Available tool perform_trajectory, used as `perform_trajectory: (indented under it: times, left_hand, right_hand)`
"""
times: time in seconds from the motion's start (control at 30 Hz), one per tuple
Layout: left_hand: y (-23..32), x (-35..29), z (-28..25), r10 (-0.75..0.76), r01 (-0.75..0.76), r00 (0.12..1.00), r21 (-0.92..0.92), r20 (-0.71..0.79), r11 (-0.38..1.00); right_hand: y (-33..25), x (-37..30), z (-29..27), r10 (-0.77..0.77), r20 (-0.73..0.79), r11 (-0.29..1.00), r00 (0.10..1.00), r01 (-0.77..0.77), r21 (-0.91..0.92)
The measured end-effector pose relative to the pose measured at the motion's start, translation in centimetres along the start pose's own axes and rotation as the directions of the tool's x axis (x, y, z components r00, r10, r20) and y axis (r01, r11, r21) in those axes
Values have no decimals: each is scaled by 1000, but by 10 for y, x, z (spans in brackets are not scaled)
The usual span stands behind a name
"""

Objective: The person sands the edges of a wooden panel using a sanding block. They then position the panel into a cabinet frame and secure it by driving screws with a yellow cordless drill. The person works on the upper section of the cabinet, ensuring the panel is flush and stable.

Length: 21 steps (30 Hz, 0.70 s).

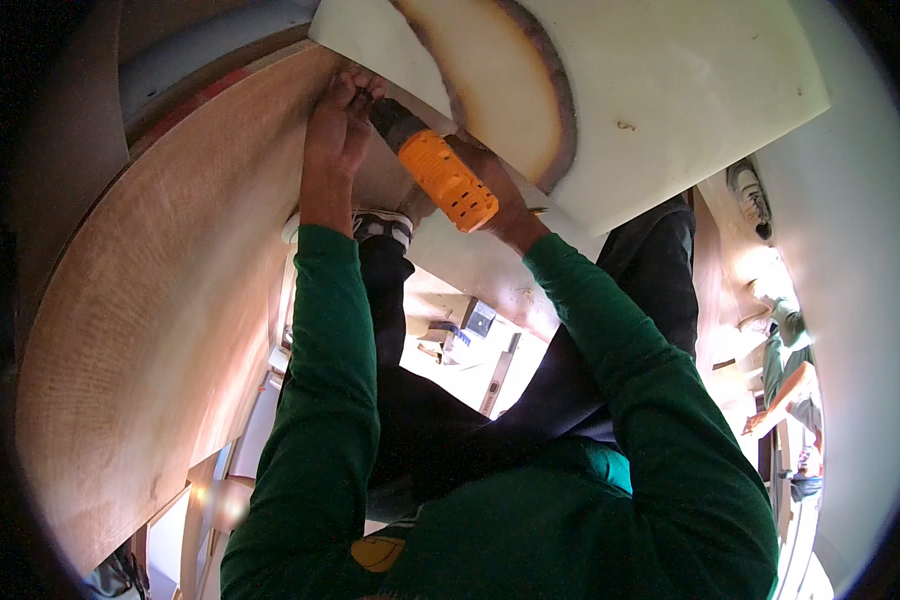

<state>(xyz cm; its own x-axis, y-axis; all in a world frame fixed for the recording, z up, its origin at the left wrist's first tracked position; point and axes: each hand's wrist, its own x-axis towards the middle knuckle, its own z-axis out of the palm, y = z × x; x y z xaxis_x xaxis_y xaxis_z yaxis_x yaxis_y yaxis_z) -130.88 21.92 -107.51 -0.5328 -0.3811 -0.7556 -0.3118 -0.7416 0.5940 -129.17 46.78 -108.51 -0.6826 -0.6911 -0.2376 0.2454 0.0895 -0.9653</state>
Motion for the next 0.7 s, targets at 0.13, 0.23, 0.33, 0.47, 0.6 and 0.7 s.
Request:
perform_trajectory:
  times: [0.13, 0.23, 0.33, 0.47, 0.6, 0.7]
  left_hand:
    - [-2, -1, -2, -3, 3, 1000, -20, -9, 1000]
    - [-1, 2, -7, 21, -14, 992, -55, 125, 998]
    - [-1, 0, -3, -21, 20, 999, -19, -48, 1000]
    - [-2, -1, -3, -17, 16, 999, -19, -31, 1000]
    - [-1, 1, -1, -31, 31, 1000, -59, 2, 998]
    - [-4, 1, 0, -38, 37, 999, -69, -15, 997]
  right_hand:
    - [-4, 2, 1, 79, 30, 995, 996, -81, 66]
    - [-3, 4, 1, -53, -2, 997, 999, 53, -48]
    - [1, 8, 5, -11, 38, 999, 999, 12, -33]
    - [-8, 6, 4, -35, 3, 999, 999, 35, -33]
    - [4, 7, 5, 39, 40, 999, 998, -38, -15]
    - [1, 6, 6, 6, 6, 1000, 1000, -6, -23]
